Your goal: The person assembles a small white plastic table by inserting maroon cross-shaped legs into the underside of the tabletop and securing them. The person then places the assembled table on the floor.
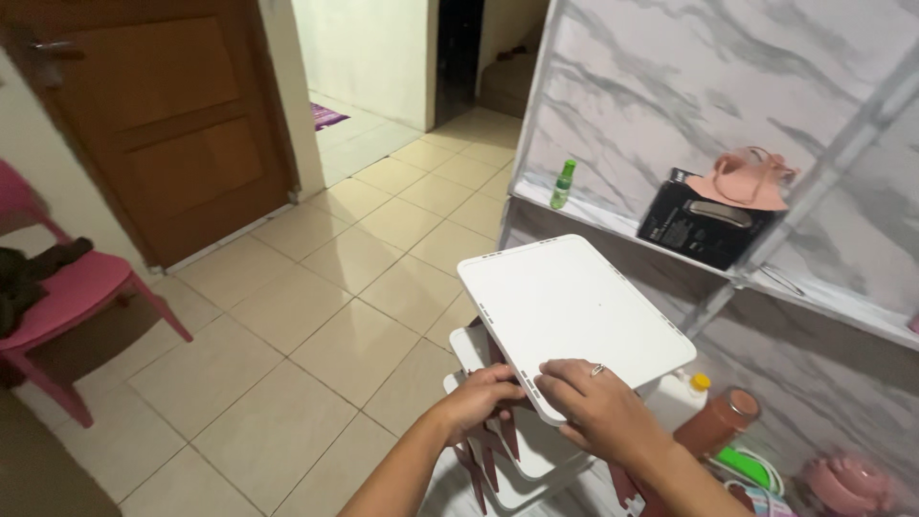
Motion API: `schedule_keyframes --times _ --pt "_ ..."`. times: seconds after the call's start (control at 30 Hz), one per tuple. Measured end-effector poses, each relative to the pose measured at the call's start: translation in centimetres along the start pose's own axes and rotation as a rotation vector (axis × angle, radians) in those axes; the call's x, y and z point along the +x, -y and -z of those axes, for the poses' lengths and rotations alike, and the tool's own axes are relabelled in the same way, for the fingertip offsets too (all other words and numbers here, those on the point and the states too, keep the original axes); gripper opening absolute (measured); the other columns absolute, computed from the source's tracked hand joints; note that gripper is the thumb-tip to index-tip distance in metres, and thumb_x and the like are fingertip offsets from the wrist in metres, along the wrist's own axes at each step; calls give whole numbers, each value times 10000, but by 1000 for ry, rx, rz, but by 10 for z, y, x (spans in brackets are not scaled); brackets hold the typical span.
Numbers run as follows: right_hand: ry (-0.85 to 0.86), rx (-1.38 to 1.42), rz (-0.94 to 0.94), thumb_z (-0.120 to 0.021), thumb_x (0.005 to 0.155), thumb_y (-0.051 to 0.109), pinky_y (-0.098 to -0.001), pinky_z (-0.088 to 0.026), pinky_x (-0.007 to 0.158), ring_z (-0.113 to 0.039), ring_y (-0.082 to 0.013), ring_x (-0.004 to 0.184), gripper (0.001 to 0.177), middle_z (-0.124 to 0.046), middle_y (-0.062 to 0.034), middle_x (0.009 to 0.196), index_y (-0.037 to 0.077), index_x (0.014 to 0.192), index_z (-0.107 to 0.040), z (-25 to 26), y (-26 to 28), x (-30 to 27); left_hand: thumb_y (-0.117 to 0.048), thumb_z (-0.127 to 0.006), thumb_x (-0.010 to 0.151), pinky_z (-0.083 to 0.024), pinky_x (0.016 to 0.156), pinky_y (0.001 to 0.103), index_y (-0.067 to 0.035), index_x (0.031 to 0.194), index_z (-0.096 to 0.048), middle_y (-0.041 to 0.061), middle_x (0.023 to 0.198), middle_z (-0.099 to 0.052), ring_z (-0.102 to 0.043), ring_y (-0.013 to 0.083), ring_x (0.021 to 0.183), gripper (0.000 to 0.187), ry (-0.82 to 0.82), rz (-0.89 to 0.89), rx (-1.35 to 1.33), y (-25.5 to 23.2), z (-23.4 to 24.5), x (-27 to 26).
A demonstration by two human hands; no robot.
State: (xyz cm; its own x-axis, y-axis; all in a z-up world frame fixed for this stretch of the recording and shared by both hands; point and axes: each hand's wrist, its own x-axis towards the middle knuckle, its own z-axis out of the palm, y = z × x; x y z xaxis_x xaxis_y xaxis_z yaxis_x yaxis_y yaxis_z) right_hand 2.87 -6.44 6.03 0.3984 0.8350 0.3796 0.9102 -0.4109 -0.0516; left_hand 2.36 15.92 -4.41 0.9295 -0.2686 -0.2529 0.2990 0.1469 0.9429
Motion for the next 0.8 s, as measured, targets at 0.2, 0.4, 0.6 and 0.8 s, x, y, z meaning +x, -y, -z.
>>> schedule_keyframes --times 0.2,0.4,0.6,0.8 --pt "-115 -86 -80 -792 604 36 -442 -505 937 -637 -295 1149 599 -644 -76 1234 98 1184 -659 -2 10 -8 -226 -604 988 -508 754 238 -114 1316 -636 -65 1072 -702 -649 64 932 348 33 0 110 -20 -12 -14" --pt "-170 -78 -186 -795 571 53 -440 -505 923 -631 -303 1142 625 -648 -92 1244 82 1179 -649 -8 22 -10 -214 -658 997 -513 793 262 -105 1395 -625 41 1098 -686 -608 113 926 414 107 -34 147 -22 -8 -15" --pt "-187 -165 -240 -701 627 -40 -429 -513 889 -648 -290 1147 599 -659 -83 1242 92 1210 -668 -14 27 -9 -268 -636 963 -489 986 287 -194 1475 -531 -22 1306 -660 -601 100 1159 528 175 -41 195 -29 -6 -18" --pt "-300 -169 -245 -648 664 -87 -445 -507 959 -646 -322 1133 638 -652 -104 1209 101 1273 -665 -19 36 -7 -278 -640 966 -535 920 315 -167 1433 -548 31 1226 -673 -632 137 1070 489 223 37 144 -30 -3 -16"
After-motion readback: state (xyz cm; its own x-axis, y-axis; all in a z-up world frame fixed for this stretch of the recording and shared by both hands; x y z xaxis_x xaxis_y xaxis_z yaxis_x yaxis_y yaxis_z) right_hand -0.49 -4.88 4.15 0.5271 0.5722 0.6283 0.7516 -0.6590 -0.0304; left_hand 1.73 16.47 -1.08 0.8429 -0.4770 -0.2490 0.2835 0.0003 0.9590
